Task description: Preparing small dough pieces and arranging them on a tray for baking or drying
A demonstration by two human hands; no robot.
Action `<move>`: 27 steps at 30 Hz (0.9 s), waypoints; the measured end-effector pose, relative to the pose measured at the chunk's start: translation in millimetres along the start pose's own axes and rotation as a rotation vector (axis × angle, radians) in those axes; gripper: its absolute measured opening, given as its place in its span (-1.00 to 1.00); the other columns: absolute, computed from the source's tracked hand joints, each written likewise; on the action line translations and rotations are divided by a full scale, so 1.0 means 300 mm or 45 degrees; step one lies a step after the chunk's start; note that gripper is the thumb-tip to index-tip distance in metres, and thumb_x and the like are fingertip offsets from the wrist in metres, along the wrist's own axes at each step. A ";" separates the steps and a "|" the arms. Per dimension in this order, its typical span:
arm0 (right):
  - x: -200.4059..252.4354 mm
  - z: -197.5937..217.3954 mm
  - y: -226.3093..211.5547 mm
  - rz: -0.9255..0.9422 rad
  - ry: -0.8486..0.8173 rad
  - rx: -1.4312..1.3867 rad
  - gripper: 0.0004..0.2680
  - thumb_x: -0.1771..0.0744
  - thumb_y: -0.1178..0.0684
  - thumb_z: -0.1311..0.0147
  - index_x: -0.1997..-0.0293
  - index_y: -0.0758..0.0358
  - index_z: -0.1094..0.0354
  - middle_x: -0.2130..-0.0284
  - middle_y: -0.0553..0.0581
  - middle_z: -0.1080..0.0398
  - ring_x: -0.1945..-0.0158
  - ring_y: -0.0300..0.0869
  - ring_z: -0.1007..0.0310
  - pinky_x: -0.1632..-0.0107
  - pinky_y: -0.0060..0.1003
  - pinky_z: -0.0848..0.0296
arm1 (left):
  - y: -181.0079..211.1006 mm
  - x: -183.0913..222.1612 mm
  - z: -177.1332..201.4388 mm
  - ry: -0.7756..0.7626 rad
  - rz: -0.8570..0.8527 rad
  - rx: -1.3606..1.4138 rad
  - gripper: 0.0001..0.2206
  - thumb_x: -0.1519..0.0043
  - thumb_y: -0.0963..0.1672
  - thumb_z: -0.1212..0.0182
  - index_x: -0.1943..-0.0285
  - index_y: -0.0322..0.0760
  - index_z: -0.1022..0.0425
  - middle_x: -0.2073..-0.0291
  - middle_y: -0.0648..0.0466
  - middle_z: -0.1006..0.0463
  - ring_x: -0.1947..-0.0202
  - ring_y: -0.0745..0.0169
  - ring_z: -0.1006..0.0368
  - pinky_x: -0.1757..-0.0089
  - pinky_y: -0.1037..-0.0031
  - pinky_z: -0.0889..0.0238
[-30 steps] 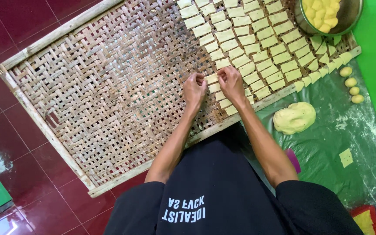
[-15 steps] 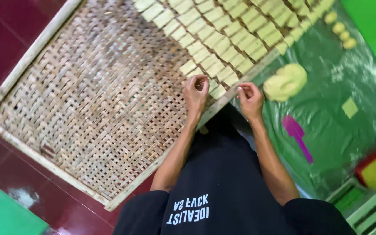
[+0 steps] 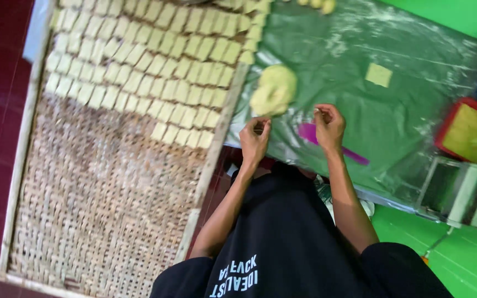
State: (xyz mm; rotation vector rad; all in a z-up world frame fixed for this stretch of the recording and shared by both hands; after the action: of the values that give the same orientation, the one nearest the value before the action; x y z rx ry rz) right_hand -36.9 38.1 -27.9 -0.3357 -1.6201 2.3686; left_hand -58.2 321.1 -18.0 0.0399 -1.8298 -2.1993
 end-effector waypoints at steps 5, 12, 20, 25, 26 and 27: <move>-0.193 0.378 0.188 -0.082 0.169 0.069 -0.90 -0.34 0.17 -0.15 0.09 0.17 -0.54 0.30 0.14 -0.54 0.37 -0.17 -0.54 0.25 -0.29 -0.50 | 0.080 -0.001 -0.380 -0.188 0.030 -0.035 -0.90 -0.21 -0.10 -0.32 0.18 -0.15 -0.67 0.38 0.00 -0.65 0.29 0.08 -0.61 0.21 0.34 -0.50; -0.460 0.626 0.378 0.289 0.239 0.576 -0.87 -0.26 0.19 -0.20 0.16 0.18 -0.55 0.33 0.17 -0.53 0.21 0.07 -0.54 0.11 -0.13 -0.52 | 0.114 -0.068 -0.925 -0.465 -0.291 -0.377 -0.86 -0.19 -0.08 -0.33 0.18 -0.18 -0.67 0.35 -0.07 -0.65 0.27 -0.14 -0.62 0.21 0.13 -0.51; -0.609 0.636 0.302 0.431 0.315 0.573 -0.76 -0.19 0.27 -0.22 0.08 0.31 -0.47 0.25 0.24 -0.41 0.12 0.16 -0.45 0.04 0.03 -0.46 | 0.256 -0.210 -1.242 -0.444 -0.617 -0.777 -0.78 -0.21 -0.19 -0.16 -0.02 -0.26 -0.56 0.21 -0.17 -0.57 0.10 -0.23 -0.54 0.09 0.07 -0.43; -0.636 0.649 0.295 0.396 0.306 0.537 -0.79 -0.20 0.23 -0.21 0.12 0.24 -0.45 0.26 0.17 -0.30 0.13 0.15 -0.43 0.07 0.00 -0.45 | 0.291 -0.266 -1.378 -0.372 -0.760 -1.068 -0.63 -0.19 -0.22 -0.13 -0.22 -0.29 -0.44 -0.10 -0.14 -0.42 -0.13 -0.18 -0.41 -0.08 0.19 -0.38; -0.643 0.651 0.314 0.391 0.304 0.527 -0.80 -0.20 0.22 -0.22 0.14 0.20 -0.43 0.31 0.14 -0.33 0.15 0.10 -0.43 0.09 -0.03 -0.44 | 0.305 -0.268 -1.392 -0.353 -0.757 -1.125 -0.62 -0.20 -0.22 -0.17 -0.24 -0.28 -0.44 -0.15 -0.17 -0.38 -0.15 -0.23 -0.37 -0.04 0.13 -0.39; -0.647 0.653 0.331 0.385 0.303 0.517 -0.82 -0.21 0.21 -0.24 0.17 0.16 -0.41 0.36 0.11 -0.36 0.18 0.05 -0.42 0.11 -0.06 -0.44 | 0.320 -0.269 -1.404 -0.334 -0.754 -1.181 -0.61 -0.21 -0.21 -0.20 -0.27 -0.27 -0.45 -0.20 -0.19 -0.34 -0.18 -0.28 -0.34 -0.01 0.08 -0.41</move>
State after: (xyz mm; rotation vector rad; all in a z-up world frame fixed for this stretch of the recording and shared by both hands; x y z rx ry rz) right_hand 74.3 -232.8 -41.8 -0.7864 -1.0112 2.6746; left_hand 121.4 -80.0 -20.9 0.1177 -0.7543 -3.3949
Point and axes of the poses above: each hand's wrist, its own x-axis away from the middle knuckle, its own z-axis out of the back of the hand, y = z × x, the point moved 10 cm from there along -x, towards the middle knuckle
